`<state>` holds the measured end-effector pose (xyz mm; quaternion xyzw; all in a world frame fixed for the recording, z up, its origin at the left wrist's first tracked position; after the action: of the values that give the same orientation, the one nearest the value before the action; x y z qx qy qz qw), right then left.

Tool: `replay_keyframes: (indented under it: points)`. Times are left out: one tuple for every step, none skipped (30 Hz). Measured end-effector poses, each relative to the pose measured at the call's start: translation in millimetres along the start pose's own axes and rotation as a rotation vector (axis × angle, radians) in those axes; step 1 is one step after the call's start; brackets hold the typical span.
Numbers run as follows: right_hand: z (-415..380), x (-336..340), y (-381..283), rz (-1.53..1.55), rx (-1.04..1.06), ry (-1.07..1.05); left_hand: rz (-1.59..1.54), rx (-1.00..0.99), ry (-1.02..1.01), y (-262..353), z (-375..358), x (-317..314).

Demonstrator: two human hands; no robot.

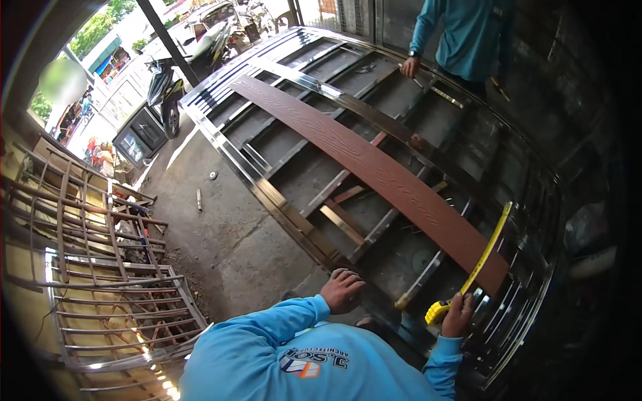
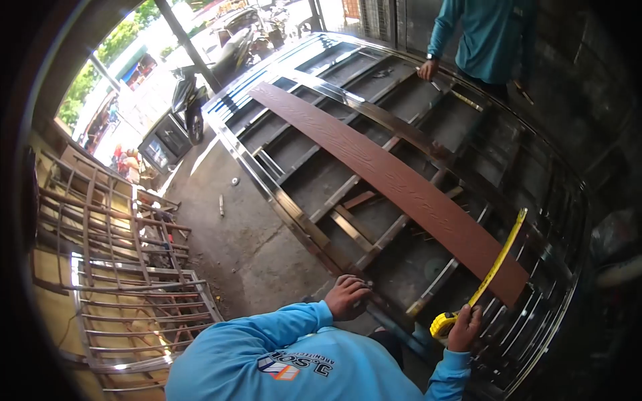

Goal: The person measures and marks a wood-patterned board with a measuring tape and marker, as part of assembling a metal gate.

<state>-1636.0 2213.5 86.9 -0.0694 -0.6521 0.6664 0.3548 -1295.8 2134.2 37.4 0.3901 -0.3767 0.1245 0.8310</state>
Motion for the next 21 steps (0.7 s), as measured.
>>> replay_keyframes:
  points:
    - [-8.1,-24.1,-11.8,-0.005,0.003,-0.028,0.035,0.019,0.025,-17.1,-15.0,19.6]
    - [-19.5,-56.2,-33.7,-0.029,0.033,-0.035,0.066,0.042,0.041,-37.5,-30.6,43.8]
    - [-29.4,-87.7,-56.0,-0.057,0.057,-0.044,0.092,0.069,0.055,-57.1,-45.7,66.7]
    - [-41.3,-127.3,-58.2,0.009,0.071,-0.034,0.114,0.073,0.092,-76.4,-60.0,89.0]
    - [-52.5,-162.8,-60.1,0.064,0.082,-0.032,0.119,0.068,0.104,-100.0,-72.6,113.9]
    - [-66.7,-193.0,-91.7,0.076,0.048,-0.103,0.107,0.079,0.116,-116.4,-91.3,135.3]
    - [-77.6,-224.6,-126.5,0.085,0.024,-0.175,0.138,0.106,0.137,-127.4,-106.6,157.3]
    - [-84.0,-253.0,-143.6,0.170,0.029,-0.286,0.186,0.114,0.160,-138.4,-118.4,182.1]
    - [-91.1,-283.0,-157.6,0.272,0.034,-0.388,0.197,0.189,0.212,-143.8,-133.4,204.2]
    - [-95.8,-308.2,-176.5,0.248,0.088,-0.429,0.215,0.255,0.263,-150.0,-145.8,227.4]
    - [-98.3,-330.5,-195.3,0.227,0.143,-0.466,0.233,0.317,0.313,-160.2,-157.3,247.4]
    - [-98.8,-352.5,-210.5,0.202,0.198,-0.497,0.261,0.376,0.336,-175.9,-172.0,259.6]
    - [-96.4,-376.4,-218.8,0.208,0.254,-0.504,0.283,0.434,0.358,-191.9,-185.4,267.9]
    - [-92.4,-399.3,-225.6,0.175,0.277,-0.525,0.308,0.459,0.397,-205.8,-193.6,277.6]
    - [-85.4,-420.5,-230.1,0.138,0.299,-0.547,0.281,0.506,0.441,-218.9,-198.9,284.6]
    - [-82.3,-443.6,-237.1,0.147,0.292,-0.568,0.252,0.555,0.486,-231.9,-204.6,293.1]
    - [-79.1,-466.9,-244.3,0.159,0.284,-0.592,0.226,0.608,0.529,-244.2,-206.6,300.4]
    - [-73.9,-488.9,-250.8,0.141,0.309,-0.603,0.216,0.607,0.535,-255.9,-205.4,308.3]
    - [-68.6,-511.0,-257.3,0.139,0.286,-0.611,0.213,0.607,0.537,-268.3,-203.5,320.5]
    - [-63.7,-534.6,-263.9,0.142,0.262,-0.618,0.216,0.605,0.536,-284.7,-200.4,335.2]
    - [-58.2,-559.8,-267.6,0.151,0.235,-0.625,0.246,0.573,0.512,-304.9,-195.7,351.7]
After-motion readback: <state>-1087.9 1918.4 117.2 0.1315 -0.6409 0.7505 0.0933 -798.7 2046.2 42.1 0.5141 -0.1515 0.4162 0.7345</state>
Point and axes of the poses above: each hand's wrist, its own z-axis towards the middle knuckle, its own x-axis out of the back of the hand, y = z × x, the point moved 1 cm from there along z, towards the middle knuckle, and after that the axes turned 3 degrees about y, right-handed, at the moved point
